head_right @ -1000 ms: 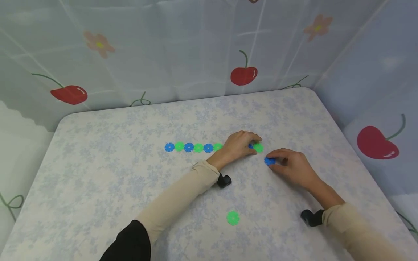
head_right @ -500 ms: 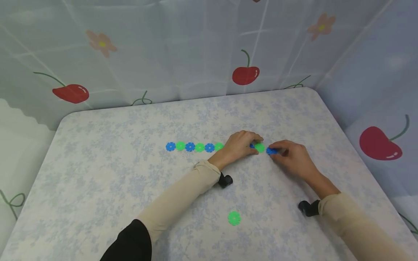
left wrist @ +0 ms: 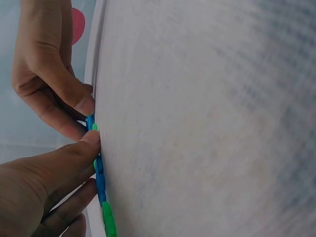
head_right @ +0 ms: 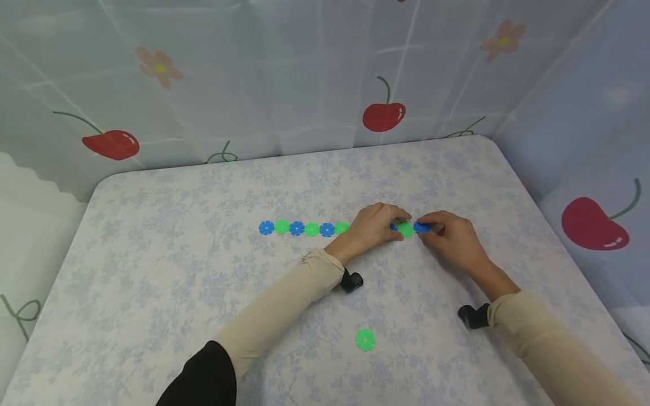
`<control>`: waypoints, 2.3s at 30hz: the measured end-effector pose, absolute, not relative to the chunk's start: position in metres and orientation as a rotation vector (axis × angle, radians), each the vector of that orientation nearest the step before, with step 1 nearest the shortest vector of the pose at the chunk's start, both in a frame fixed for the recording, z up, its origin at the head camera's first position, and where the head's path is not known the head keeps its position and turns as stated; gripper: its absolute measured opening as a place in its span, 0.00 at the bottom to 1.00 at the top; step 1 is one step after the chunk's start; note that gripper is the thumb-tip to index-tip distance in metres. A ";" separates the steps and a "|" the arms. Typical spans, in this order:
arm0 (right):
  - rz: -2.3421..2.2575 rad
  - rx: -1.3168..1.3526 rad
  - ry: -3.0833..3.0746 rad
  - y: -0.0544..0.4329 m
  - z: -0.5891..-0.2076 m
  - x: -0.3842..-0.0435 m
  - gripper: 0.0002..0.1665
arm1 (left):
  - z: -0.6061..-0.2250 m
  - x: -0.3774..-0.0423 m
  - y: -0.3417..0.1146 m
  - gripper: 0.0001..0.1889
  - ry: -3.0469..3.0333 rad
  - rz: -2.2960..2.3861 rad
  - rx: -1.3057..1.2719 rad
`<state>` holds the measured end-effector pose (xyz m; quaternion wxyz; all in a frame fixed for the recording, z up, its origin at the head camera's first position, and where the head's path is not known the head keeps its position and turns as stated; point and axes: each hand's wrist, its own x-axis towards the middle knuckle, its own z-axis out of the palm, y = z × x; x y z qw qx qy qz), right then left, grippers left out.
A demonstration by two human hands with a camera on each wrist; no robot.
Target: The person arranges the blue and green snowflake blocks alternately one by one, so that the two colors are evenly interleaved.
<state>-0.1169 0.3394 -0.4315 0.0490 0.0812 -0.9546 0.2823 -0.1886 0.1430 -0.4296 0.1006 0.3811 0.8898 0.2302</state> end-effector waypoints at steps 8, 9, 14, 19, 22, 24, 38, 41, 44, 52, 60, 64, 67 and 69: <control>0.890 0.159 -2.942 0.337 -0.428 -0.116 0.17 | -0.428 -0.187 0.143 0.26 2.627 0.658 1.116; 0.891 0.153 -2.946 0.337 -0.428 -0.115 0.17 | -0.428 -0.187 0.143 0.26 2.629 0.653 1.114; 0.888 0.161 -2.949 0.336 -0.428 -0.115 0.18 | -0.429 -0.187 0.143 0.26 2.643 0.652 1.114; 0.885 0.164 -2.952 0.336 -0.428 -0.113 0.20 | -0.430 -0.187 0.144 0.26 2.641 0.657 1.120; 0.884 0.156 -2.956 0.336 -0.427 -0.111 0.20 | -0.430 -0.186 0.144 0.26 2.635 0.653 1.125; 0.878 0.170 -2.949 0.336 -0.427 -0.111 0.21 | -0.430 -0.186 0.144 0.26 2.643 0.640 1.123; 0.920 0.475 -2.830 0.307 -0.420 -0.053 0.29 | -0.427 -0.187 0.144 0.26 2.641 0.649 1.100; 1.013 0.600 -2.854 0.291 -0.423 -0.034 0.28 | -0.427 -0.187 0.144 0.26 2.648 0.646 1.095; 1.168 0.743 -2.868 0.277 -0.426 -0.017 0.26 | -0.428 -0.186 0.144 0.26 2.652 0.646 1.099; 1.296 1.059 -2.805 0.252 -0.430 0.007 0.27 | -0.428 -0.186 0.143 0.26 2.636 0.700 1.099; 1.189 1.261 -2.688 0.242 -0.431 0.010 0.30 | -0.427 -0.185 0.149 0.28 2.602 0.795 1.084; 1.184 1.290 -2.667 0.240 -0.431 0.010 0.29 | -0.426 -0.182 0.158 0.29 2.567 0.847 1.079; 1.188 1.307 -2.657 0.239 -0.432 0.010 0.29 | -0.426 -0.180 0.163 0.29 2.555 0.870 1.099; 1.196 1.326 -2.640 0.239 -0.433 0.010 0.30 | -0.426 -0.179 0.166 0.29 2.552 0.878 1.110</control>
